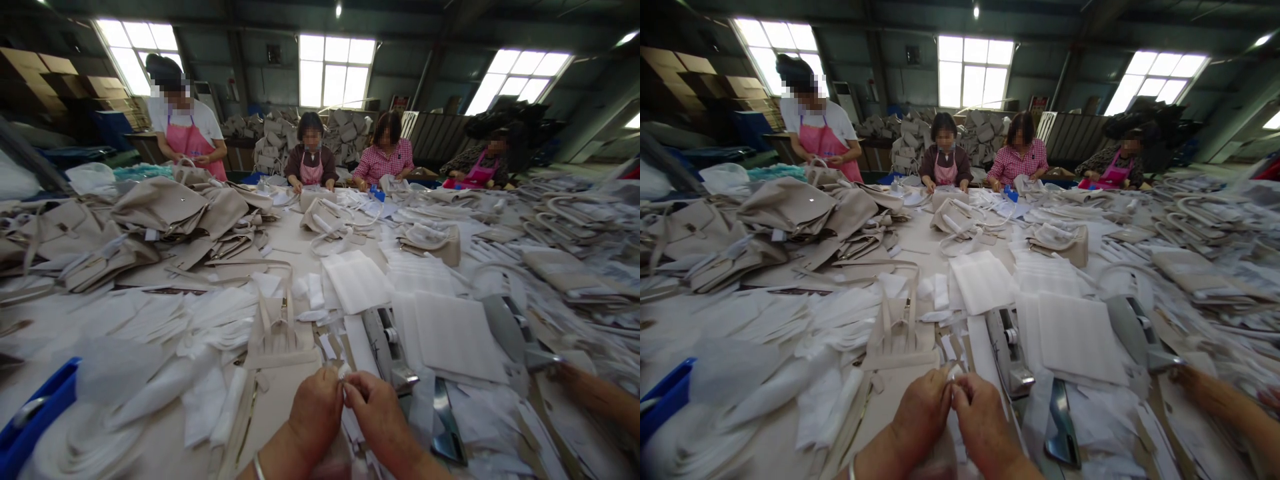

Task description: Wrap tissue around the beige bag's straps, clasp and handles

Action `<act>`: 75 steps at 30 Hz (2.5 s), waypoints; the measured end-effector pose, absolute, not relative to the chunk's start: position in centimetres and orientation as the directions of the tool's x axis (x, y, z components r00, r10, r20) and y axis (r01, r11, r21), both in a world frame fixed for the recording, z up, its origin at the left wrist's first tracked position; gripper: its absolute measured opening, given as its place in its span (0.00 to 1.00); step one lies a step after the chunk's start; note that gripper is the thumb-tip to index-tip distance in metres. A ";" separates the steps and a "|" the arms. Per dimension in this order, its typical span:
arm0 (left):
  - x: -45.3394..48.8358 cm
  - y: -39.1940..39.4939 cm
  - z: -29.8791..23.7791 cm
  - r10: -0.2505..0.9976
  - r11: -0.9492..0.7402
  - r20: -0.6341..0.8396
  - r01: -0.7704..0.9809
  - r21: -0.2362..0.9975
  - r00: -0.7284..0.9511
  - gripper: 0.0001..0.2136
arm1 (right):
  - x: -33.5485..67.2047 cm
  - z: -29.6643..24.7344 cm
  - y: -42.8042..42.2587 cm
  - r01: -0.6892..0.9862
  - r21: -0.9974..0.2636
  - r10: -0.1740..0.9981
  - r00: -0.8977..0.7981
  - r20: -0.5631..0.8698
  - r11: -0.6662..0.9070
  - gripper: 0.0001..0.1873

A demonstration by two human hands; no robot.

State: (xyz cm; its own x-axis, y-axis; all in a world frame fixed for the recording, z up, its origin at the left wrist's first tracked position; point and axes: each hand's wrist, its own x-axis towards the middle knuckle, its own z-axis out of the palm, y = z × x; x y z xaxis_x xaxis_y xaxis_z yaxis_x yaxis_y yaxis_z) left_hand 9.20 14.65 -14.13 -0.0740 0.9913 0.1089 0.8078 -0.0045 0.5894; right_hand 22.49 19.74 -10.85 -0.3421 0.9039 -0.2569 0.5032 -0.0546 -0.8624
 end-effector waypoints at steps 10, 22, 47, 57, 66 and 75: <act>6.2 15.2 -10.8 0.995 0.097 -0.090 0.246 0.964 -0.040 0.15 | 20.1 -12.1 21.4 0.361 -0.928 0.889 -0.391 -0.238 -0.090 0.16; 5.7 15.0 -12.2 0.972 0.234 -0.228 -0.278 0.931 0.056 0.20 | 20.6 -13.4 22.9 0.107 -0.971 0.748 -0.622 -0.233 -0.214 0.23; 7.8 13.5 -12.1 0.931 0.363 -0.364 0.136 0.922 -0.019 0.16 | 23.7 -13.0 21.5 0.001 -0.943 0.634 -0.740 -0.224 -0.332 0.18; 7.6 13.4 -10.1 0.968 0.236 -0.250 0.237 0.943 0.033 0.11 | 22.3 -15.6 20.1 0.047 -0.957 0.808 -0.525 -0.267 -0.285 0.11; 8.9 12.4 -12.5 0.947 0.320 -0.256 0.578 0.751 -0.192 0.20 | 21.9 -13.7 20.1 0.110 -0.953 0.802 -0.518 -0.298 -0.284 0.10; 8.9 12.9 -13.5 0.956 0.289 -0.250 0.651 0.702 -0.154 0.19 | 33.5 -14.9 29.6 0.639 -0.761 0.968 -0.100 -0.229 -0.114 0.17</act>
State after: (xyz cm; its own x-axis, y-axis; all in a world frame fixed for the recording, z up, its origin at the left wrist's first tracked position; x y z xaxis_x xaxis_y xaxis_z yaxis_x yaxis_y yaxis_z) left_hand 8.90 12.87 -13.48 -0.1537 0.9559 -0.2504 0.6509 0.2886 0.7022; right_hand 33.47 29.62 -14.88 -0.1002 0.9683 -0.2287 0.6390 -0.1135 -0.7608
